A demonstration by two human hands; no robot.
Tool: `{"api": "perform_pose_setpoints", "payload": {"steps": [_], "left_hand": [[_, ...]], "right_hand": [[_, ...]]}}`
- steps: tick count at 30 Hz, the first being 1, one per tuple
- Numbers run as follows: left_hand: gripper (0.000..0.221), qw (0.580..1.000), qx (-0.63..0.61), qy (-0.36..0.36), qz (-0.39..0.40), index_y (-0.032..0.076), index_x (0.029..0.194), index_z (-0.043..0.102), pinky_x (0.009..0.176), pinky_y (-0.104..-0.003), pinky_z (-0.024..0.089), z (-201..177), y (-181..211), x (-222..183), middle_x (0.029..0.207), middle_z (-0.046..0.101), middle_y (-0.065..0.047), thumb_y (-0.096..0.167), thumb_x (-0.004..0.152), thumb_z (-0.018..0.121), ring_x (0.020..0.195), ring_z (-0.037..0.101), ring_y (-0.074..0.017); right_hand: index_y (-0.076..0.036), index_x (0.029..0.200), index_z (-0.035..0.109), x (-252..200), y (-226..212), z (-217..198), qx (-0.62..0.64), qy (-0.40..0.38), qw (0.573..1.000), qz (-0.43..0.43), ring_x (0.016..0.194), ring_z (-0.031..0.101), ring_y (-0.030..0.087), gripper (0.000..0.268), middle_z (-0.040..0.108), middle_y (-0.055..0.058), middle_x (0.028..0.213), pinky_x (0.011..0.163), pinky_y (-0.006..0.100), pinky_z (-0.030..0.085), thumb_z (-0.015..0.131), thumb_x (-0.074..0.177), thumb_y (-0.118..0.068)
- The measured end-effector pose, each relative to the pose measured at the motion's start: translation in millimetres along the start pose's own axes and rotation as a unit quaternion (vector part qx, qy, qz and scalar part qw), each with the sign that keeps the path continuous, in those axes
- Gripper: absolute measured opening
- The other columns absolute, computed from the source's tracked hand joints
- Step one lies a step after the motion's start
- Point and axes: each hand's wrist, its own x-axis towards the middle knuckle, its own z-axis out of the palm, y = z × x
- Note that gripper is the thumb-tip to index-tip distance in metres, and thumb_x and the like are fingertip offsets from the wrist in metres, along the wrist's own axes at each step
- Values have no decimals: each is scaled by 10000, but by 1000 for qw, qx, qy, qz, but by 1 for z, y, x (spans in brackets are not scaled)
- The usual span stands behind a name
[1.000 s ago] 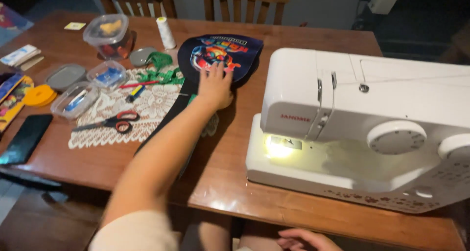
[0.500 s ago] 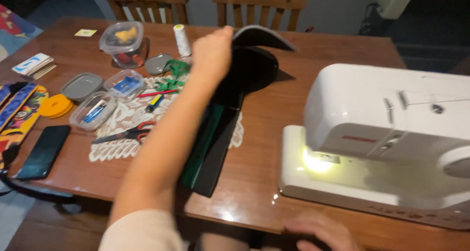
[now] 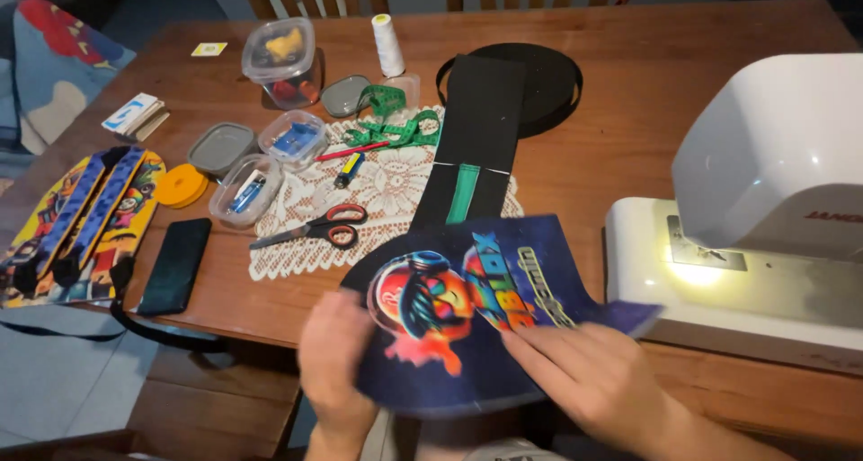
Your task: The person is aligning pieces of black fabric with green trim, pinning them together to prepare for sewing, and using scissors to trim the edges.
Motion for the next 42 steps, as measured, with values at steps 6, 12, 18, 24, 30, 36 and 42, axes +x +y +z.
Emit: {"api": "perform_pose_setpoints", "payload": {"steps": [6, 12, 18, 24, 30, 36, 42], "left_hand": [[446, 949, 38, -146, -278, 161, 1314, 464, 888, -566, 466, 90, -55, 31, 1275, 533, -170, 372, 921, 467, 1042, 607, -461], [1008, 827, -60, -280, -484, 180, 1629, 147, 1144, -520, 339, 97, -48, 42, 1636, 283, -159, 169, 775, 682, 1460, 376, -365], [556, 808, -50, -365, -460, 176, 1327, 545, 930, -485, 485, 87, -30, 55, 1233, 711, -169, 264, 779, 579, 1191, 639, -399], [321, 792, -72, -497, -348, 221, 1155, 748, 879, -316, 536, 107, -69, 64, 1116, 804, -3, 219, 834, 745, 1021, 747, -171], [390, 731, 181, -607, -253, 144, 1182, 706, 891, -432, 544, 82, -171, 150, 1151, 759, -110, 349, 854, 754, 1055, 707, -287], [519, 809, 367, -405, -218, 43, 1446, 479, 972, -629, 445, 69, -194, 167, 1393, 542, -254, 102, 931, 494, 1236, 549, -465], [760, 941, 133, -306, -51, 11, 1401, 551, 1012, -545, 434, -14, -47, 139, 1356, 616, -234, 525, 873, 738, 1229, 570, -420]], "right_hand": [[-134, 1132, 738, -26, -37, -49, 2, -10, 985, 172, 805, 763, 149, 439, 784, 37, 1099, 616, 288, 517, 503, 962, -463], [-255, 1167, 747, -78, -36, -50, -40, -85, 975, 201, 820, 755, 96, 305, 776, -109, 1133, 605, 246, 526, 581, 942, -375], [-489, 1131, 827, -113, -34, -60, 84, -213, 899, 374, 749, 848, 2, 409, 862, -309, 1074, 655, 249, 622, 826, 726, -435], [-684, 1537, 260, -130, 10, -42, 200, -637, 656, 352, 1408, 505, -67, 717, 384, -408, 1591, 1100, 230, 502, 679, 957, -655], [-293, 1416, 605, -94, -39, -44, 27, -249, 962, 110, 1168, 654, 11, 470, 591, -135, 1458, 707, 243, 567, 537, 951, -290], [-93, 1203, 702, -14, -41, 10, -63, -74, 990, -98, 948, 755, 176, 304, 741, 112, 1202, 592, 233, 526, 458, 1026, -125], [-34, 1271, 652, 7, -72, 90, -107, -155, 982, 0, 743, 676, 276, 397, 702, 260, 1135, 508, 339, 474, 500, 910, -101]]}}
